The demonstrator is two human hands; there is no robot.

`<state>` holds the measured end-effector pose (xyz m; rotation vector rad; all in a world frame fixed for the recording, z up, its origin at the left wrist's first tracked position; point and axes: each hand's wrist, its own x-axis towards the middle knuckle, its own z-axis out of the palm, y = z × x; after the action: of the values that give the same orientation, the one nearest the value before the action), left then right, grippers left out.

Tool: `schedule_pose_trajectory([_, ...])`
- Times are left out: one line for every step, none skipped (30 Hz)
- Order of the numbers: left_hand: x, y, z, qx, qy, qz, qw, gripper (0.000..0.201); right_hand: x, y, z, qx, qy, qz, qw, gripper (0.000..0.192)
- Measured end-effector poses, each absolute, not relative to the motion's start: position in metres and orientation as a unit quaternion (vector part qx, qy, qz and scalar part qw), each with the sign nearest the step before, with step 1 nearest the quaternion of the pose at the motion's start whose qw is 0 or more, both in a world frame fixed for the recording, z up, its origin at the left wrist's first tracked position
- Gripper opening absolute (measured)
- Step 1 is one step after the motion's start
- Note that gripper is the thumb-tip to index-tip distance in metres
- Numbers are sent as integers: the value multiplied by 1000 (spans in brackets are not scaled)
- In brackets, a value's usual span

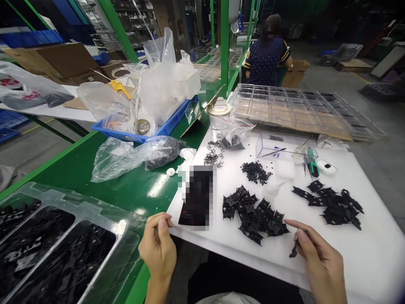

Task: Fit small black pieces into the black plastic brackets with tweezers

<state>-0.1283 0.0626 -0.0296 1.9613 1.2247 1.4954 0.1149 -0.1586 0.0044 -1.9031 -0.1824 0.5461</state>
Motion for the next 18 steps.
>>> schedule_pose_trajectory([-127, 64, -29, 689, 446, 535, 203, 24, 115, -159, 4, -804, -75, 230, 543, 55])
schedule_pose_trajectory([-125, 65, -29, 679, 452, 538, 213, 24, 115, -158, 5, -806, -74, 229, 541, 56])
schedule_pose_trajectory([-123, 66, -28, 670, 455, 542, 224, 24, 114, -158, 5, -809, -71, 227, 538, 56])
schedule_pose_trajectory([-121, 68, -28, 661, 457, 547, 235, 24, 114, -158, 5, -811, -68, 227, 535, 57])
schedule_pose_trajectory([-120, 70, -27, 653, 456, 552, 246, 25, 113, -157, 6, -813, -64, 227, 533, 57])
schedule_pose_trajectory([-118, 72, -26, 646, 454, 558, 257, 26, 112, -157, 7, -814, -60, 227, 532, 58])
schedule_pose_trajectory([-117, 75, -25, 639, 450, 564, 266, 27, 111, -156, 8, -815, -58, 226, 530, 58])
schedule_pose_trajectory([-115, 78, -23, 634, 444, 571, 274, 28, 110, -155, 9, -816, -56, 226, 529, 59])
schedule_pose_trajectory([-114, 81, -22, 629, 438, 577, 282, 29, 109, -155, 11, -817, -53, 224, 528, 59])
schedule_pose_trajectory([-113, 84, -21, 626, 431, 582, 289, 30, 109, -155, 11, -819, -51, 222, 527, 60])
schedule_pose_trajectory([-112, 88, -21, 624, 426, 585, 296, 30, 108, -155, 11, -820, -48, 220, 526, 60])
schedule_pose_trajectory([-110, 91, -20, 620, 422, 587, 303, 30, 109, -155, 10, -821, -44, 218, 525, 60])
schedule_pose_trajectory([-109, 95, -20, 615, 421, 590, 311, 31, 109, -156, 9, -822, -39, 217, 525, 60])
schedule_pose_trajectory([-107, 98, -20, 607, 421, 593, 319, 31, 111, -157, 6, -822, -35, 217, 525, 62])
schedule_pose_trajectory([-105, 101, -20, 597, 423, 598, 326, 31, 113, -159, 3, -824, -33, 217, 522, 63])
schedule_pose_trajectory([-103, 104, -21, 585, 426, 604, 334, 31, 115, -161, -1, -828, -33, 216, 517, 65])
schedule_pose_trajectory([-101, 106, -22, 574, 430, 608, 341, 32, 118, -163, -5, -833, -36, 213, 510, 65])
schedule_pose_trajectory([-99, 107, -23, 563, 434, 611, 349, 32, 121, -165, -8, -837, -41, 210, 504, 65])
